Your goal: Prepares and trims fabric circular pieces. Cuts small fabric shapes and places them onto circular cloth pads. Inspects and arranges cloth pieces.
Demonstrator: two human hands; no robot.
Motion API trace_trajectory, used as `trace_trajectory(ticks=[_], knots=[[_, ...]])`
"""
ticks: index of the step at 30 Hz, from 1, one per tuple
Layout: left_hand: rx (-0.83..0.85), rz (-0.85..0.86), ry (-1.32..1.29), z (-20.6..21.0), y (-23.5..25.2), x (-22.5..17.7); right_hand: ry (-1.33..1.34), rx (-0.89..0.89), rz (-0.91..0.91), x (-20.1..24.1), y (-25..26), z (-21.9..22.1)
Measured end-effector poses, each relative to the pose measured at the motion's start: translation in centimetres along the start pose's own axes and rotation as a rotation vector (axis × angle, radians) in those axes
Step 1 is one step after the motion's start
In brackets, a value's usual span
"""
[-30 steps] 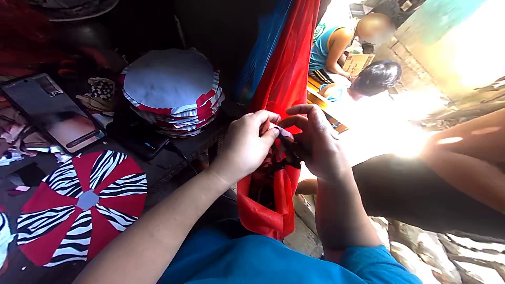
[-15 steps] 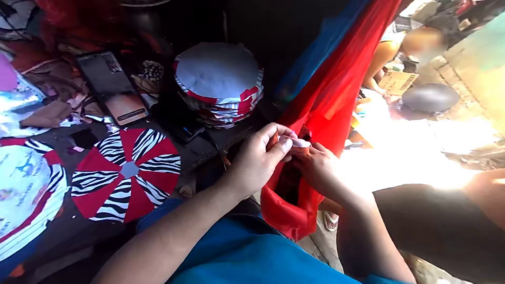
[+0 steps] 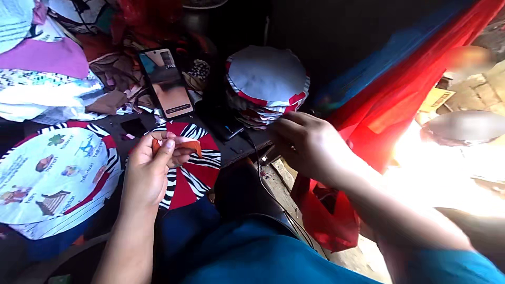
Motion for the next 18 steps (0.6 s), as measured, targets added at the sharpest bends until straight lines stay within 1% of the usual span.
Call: trace_trajectory(ticks=[2,5,7,11,13,16,18], knots=[[-0.05,-0.011,0.029,-1.1,0.4,-0.1,0.027,0.177,0.03,0.4,5.2,2.1],[-0.081,-0.031,0.06,-1.8,0.8,0.0,0.011,0.467,0.236,0.2,11.9,5.8],[-0.086,-0.044,0.062,-2.2,0.7,0.3,-0.015,0.559,0.367,0.0,14.5,8.1],[-0.095,-0.131,0.149,-3.1,0.6,1.1,-0.04,0.567,0.527,0.0,15.8,10.3],[-0.056,-0.197,0.316,-3.8,0.7,1.5,-0.065,0.55,0.557,0.1,16.0,10.4],[0.032,-0.251,0.649,-4.6,0.7,1.6,-0.097,0.535,0.543,0.6,16.4,10.4],[0.075,-0.283,0.753,-4.7,0.6,1.1,-0.103,0.529,0.526,0.7,16.6,10.3]])
Point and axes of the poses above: each hand's wrist, its own y-axis towards the middle knuckle, its own z-axis out of the palm, x = y × z, the point moved 5 cm from there along y, towards the middle knuckle, and after that the axes turned 12 degrees about x, right-handed, at the moved point
